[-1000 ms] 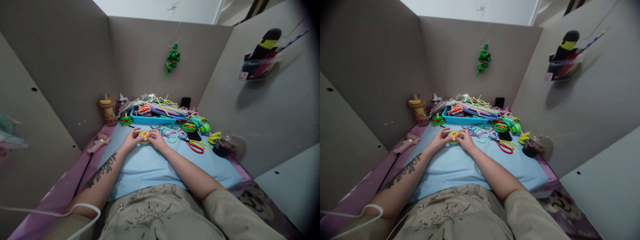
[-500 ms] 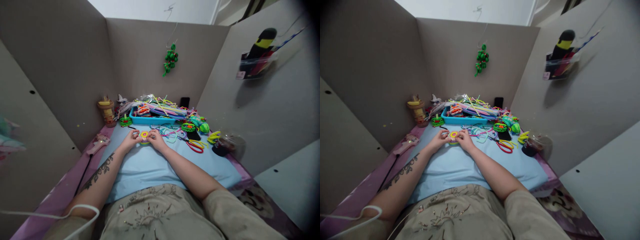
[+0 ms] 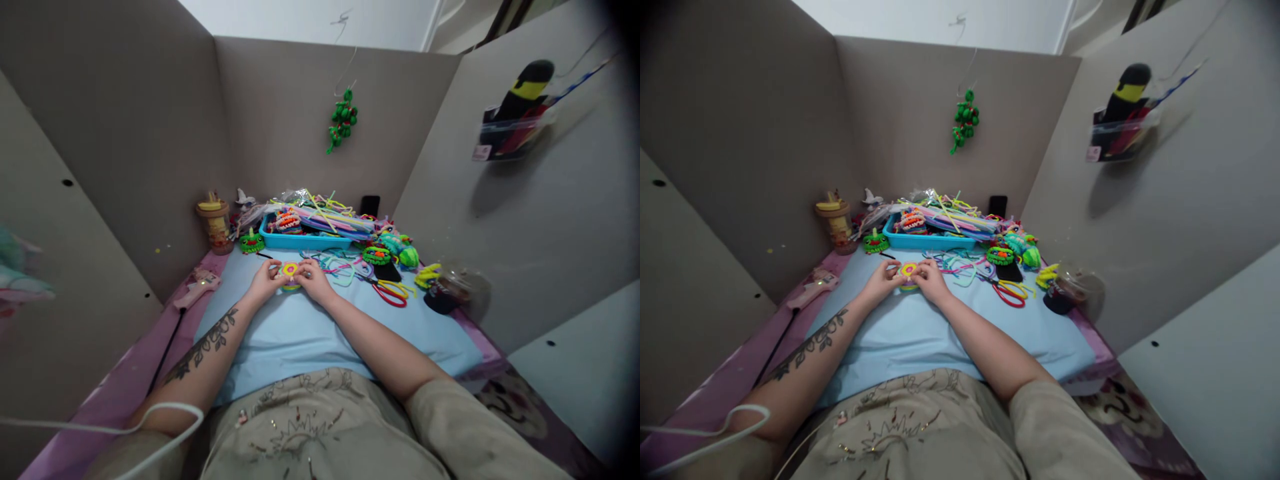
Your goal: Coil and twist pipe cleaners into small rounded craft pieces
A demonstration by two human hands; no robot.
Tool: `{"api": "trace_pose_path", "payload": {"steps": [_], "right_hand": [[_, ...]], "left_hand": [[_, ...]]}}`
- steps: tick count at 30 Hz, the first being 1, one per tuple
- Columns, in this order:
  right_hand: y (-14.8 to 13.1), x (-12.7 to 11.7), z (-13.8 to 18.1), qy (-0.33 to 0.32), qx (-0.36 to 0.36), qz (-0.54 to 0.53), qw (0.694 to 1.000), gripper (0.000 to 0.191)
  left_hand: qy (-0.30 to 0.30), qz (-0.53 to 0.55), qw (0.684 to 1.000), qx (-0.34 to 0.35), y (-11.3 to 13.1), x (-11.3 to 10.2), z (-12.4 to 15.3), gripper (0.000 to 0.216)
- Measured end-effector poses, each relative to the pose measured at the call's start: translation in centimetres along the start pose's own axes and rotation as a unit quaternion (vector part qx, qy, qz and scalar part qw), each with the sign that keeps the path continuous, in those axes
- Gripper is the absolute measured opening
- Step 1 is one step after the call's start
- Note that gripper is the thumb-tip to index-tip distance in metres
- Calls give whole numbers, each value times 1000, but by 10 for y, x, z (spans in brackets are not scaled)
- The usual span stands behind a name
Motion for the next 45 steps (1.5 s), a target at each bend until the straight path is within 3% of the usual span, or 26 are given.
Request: {"api": "trace_pose_path", "payload": {"steps": [19,45], "right_hand": [[-4,-4,0,10,-15,18,1000,3],[-10,-7,5,23,-33,37,999,5]], "left_hand": [[-32,0,999,-20,3,5,5,63],[-11,-8,1000,-10,-1,2,1,64]]}}
Point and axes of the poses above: each hand's wrist, its own z-axis away from the middle knuckle, its own x-axis out of the palm, y = z × x, the point moved 9 cm from there along -z, towards the middle knuckle, and after that the axes turned 12 degrees about z, right-handed, at the moved point
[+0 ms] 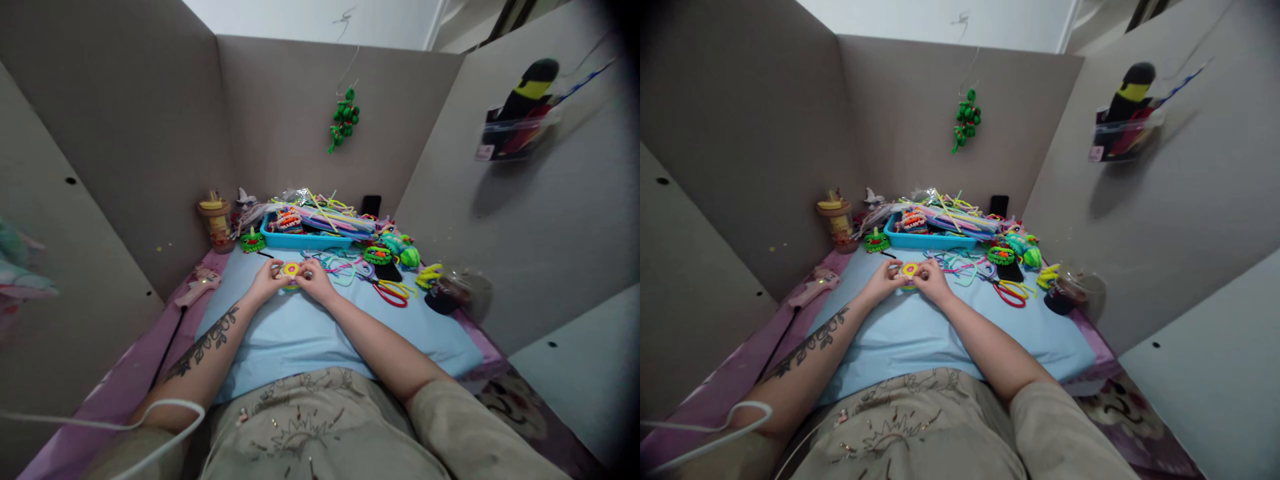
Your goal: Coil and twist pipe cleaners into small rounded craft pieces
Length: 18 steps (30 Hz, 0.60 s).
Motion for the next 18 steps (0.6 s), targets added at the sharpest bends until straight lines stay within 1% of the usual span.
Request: {"api": "trace_pose_path", "payload": {"steps": [18], "right_hand": [[-2,4,2,-13,-2,-1,1000,6]], "left_hand": [[-7,-14,1000,12,2,3,1,59]]}}
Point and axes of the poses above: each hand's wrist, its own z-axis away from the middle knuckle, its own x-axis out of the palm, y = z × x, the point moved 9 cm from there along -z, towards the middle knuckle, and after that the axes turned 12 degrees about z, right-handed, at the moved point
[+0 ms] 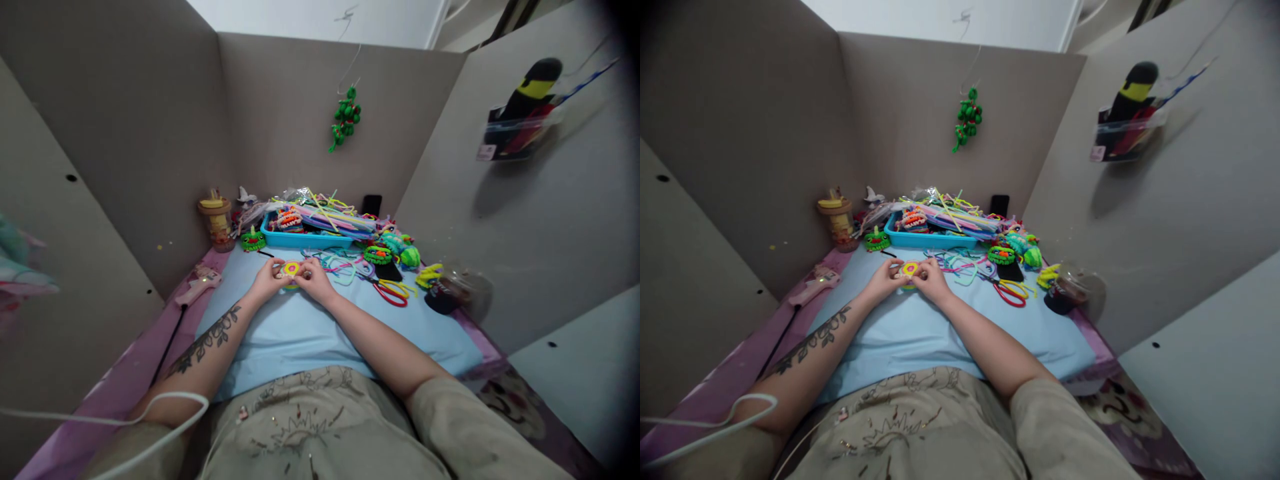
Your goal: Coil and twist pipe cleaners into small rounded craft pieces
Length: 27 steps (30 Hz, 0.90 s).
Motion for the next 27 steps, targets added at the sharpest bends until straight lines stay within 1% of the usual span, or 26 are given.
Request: {"api": "trace_pose_path", "payload": {"steps": [7,14,21,27], "right_hand": [[2,2,-1,1,-7,0,1000,6],[1,1,-2,7,-12,-3,1000,7],[3,-2,0,4,4,-4,1000,6],[4,-4,-1,13,0,3,1000,6]], "left_hand": [[-2,4,1000,0,1,1,0,56],[3,20,1000,-4,-2,0,-2,59],[1,25,1000,-1,0,-1,1,62],[-24,62,998,-12,-3,-1,0,68]]}}
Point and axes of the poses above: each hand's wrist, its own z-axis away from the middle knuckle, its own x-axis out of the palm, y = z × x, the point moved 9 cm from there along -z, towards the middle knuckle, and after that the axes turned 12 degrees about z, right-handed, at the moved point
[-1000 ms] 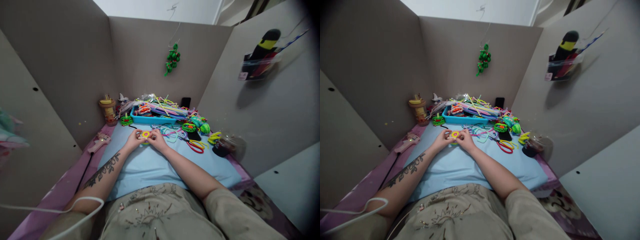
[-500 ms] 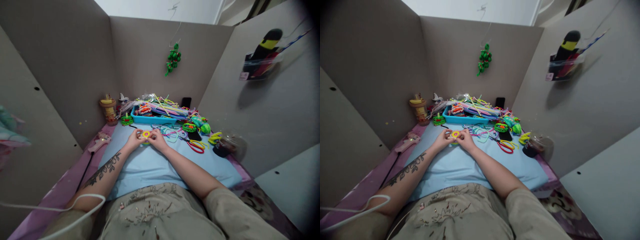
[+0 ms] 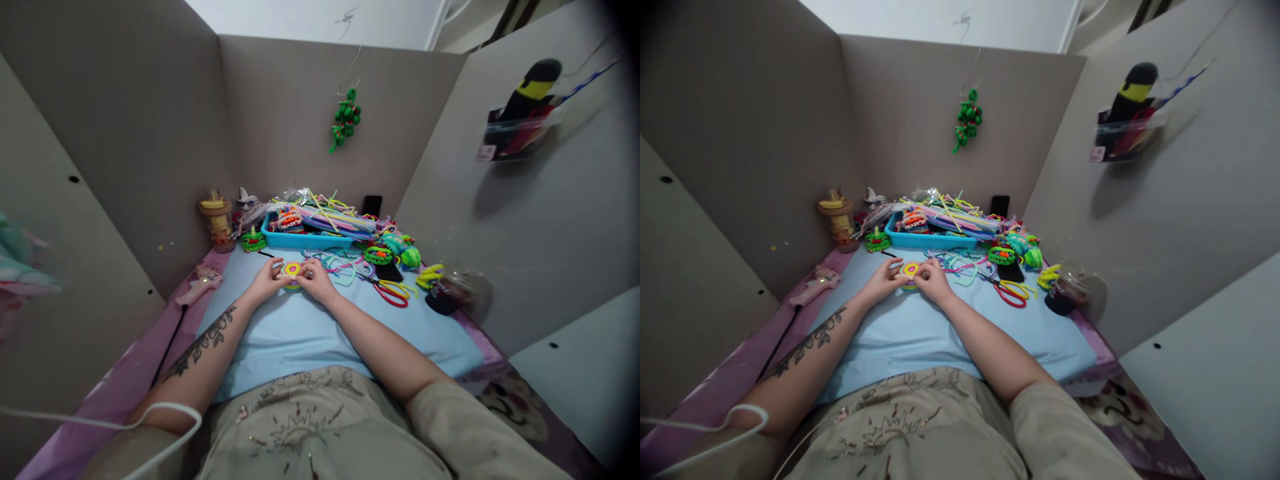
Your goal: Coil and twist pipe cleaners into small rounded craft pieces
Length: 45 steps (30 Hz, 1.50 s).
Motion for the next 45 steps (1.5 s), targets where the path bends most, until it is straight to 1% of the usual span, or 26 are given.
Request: {"api": "trace_pose_path", "payload": {"steps": [3,6,11,14,21,26,27,28,31,33,36,39,42,43,45], "right_hand": [[2,1,0,-5,5,0,1000,7],[3,2,0,-6,7,-3,1000,6],[5,3,-1,-8,8,-14,1000,6],[4,4,-1,-10,7,-16,1000,6],[5,5,-1,-18,21,-22,999,9],[5,4,0,-34,6,-33,999,4],[6,4,0,-39,1,-35,999,7],[6,4,1,-45,-3,-36,998,13],[6,8,3,-64,-10,-40,997,39],[4,8,3,-66,-16,-40,997,52],[0,5,2,-56,-16,-33,998,56],[-3,0,1,-39,1,-35,999,54],[-8,-7,0,-1,-2,-60,998,53],[-10,-9,0,15,-8,-72,997,52],[-14,-15,0,44,-17,-92,995,52]], "left_hand": [[-13,29,999,-10,-1,0,-1,73],[-9,41,999,-14,-1,-3,-2,71],[19,26,999,-13,-3,-9,-4,62],[33,25,999,-12,-5,-11,-7,61],[34,11,999,-19,-3,-8,-5,59],[36,16,999,-10,1,-8,-4,57],[39,21,999,-6,2,-9,-3,57],[45,26,999,-3,3,-10,-3,56],[69,43,997,-1,6,-15,-2,56],[82,55,995,-8,7,-18,-2,57],[99,74,992,-17,11,-22,0,53],[84,134,987,-31,17,-18,3,48],[40,205,978,-25,23,-6,3,57],[37,219,975,-15,24,-3,2,62],[67,240,968,8,22,-3,-1,65]]}}
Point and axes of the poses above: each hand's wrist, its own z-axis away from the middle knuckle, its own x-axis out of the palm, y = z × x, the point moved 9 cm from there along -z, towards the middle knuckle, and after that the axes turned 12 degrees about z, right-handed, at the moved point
